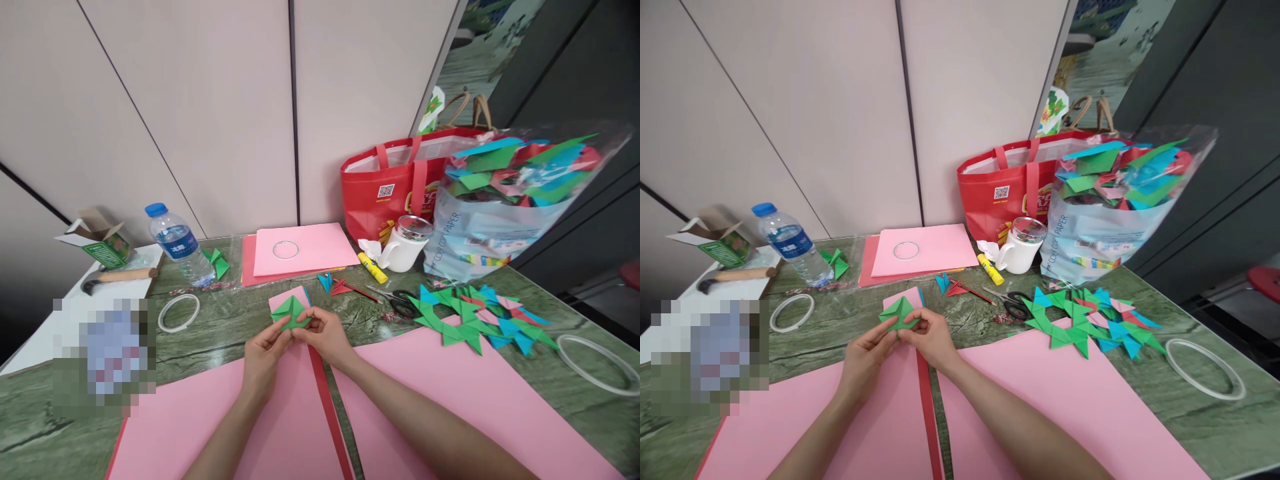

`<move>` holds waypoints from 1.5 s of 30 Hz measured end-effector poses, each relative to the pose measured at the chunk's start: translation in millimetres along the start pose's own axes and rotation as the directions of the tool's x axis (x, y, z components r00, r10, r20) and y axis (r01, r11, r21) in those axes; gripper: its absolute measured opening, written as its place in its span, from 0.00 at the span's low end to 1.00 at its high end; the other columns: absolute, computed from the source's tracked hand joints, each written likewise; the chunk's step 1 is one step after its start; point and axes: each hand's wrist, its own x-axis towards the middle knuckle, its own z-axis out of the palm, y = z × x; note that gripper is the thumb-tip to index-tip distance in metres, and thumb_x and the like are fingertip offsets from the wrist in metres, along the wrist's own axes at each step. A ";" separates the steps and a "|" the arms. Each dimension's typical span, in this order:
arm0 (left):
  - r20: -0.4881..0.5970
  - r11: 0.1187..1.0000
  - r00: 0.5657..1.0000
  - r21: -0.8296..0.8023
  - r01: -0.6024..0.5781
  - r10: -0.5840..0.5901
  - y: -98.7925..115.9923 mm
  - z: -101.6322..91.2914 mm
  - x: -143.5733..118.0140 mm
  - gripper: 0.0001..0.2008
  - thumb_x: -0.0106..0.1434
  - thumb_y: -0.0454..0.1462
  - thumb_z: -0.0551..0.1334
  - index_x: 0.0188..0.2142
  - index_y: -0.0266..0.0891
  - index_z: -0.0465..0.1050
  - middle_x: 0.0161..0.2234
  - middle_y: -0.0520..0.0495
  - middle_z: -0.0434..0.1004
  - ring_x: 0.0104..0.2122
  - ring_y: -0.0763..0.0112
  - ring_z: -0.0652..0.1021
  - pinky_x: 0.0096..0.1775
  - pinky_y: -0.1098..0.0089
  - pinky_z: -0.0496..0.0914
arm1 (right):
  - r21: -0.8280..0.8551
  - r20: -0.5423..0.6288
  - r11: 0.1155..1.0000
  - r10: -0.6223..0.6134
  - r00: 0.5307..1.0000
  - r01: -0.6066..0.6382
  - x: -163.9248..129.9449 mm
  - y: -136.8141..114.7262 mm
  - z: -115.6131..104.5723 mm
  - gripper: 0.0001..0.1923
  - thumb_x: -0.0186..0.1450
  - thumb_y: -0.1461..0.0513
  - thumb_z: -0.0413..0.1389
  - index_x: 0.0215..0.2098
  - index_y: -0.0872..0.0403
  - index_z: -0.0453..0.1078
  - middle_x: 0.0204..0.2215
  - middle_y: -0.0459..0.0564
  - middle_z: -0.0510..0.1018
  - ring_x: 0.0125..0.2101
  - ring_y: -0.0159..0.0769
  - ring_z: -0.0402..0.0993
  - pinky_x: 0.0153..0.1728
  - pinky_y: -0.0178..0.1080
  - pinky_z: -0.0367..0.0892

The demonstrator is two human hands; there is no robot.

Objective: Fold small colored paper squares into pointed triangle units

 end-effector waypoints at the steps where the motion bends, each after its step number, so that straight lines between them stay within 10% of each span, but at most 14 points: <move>1: 0.005 1.000 1.000 0.002 0.007 -0.007 0.7 0.5 -0.5 0.24 0.45 0.38 0.67 0.44 0.36 0.71 0.36 0.43 0.78 0.36 0.64 0.76 0.41 0.66 0.69 | 0.003 -0.003 1.000 0.000 1.000 0.000 0.3 0.4 -0.3 0.13 0.47 0.60 0.62 0.28 0.55 0.65 0.17 0.41 0.71 0.19 0.30 0.70 0.21 0.32 0.65; 36: -0.044 0.992 0.997 0.117 -0.052 0.058 13.5 3.5 -4.5 0.05 0.42 0.34 0.65 0.23 0.35 0.75 0.25 0.46 0.79 0.30 0.60 0.79 0.38 0.65 0.71 | 0.027 -0.090 0.999 -0.040 0.995 0.042 0.8 -0.3 0.9 0.14 0.47 0.59 0.61 0.26 0.53 0.60 0.17 0.40 0.70 0.19 0.30 0.70 0.22 0.33 0.66; 45: -0.012 0.998 0.999 0.050 0.032 -0.032 16.2 -3.6 0.0 0.14 0.40 0.38 0.68 0.28 0.32 0.75 0.24 0.43 0.79 0.29 0.60 0.79 0.38 0.63 0.71 | 0.127 -0.009 0.987 0.103 0.995 -0.101 2.8 3.3 -5.0 0.20 0.47 0.58 0.62 0.34 0.56 0.62 0.22 0.45 0.76 0.21 0.34 0.75 0.23 0.35 0.68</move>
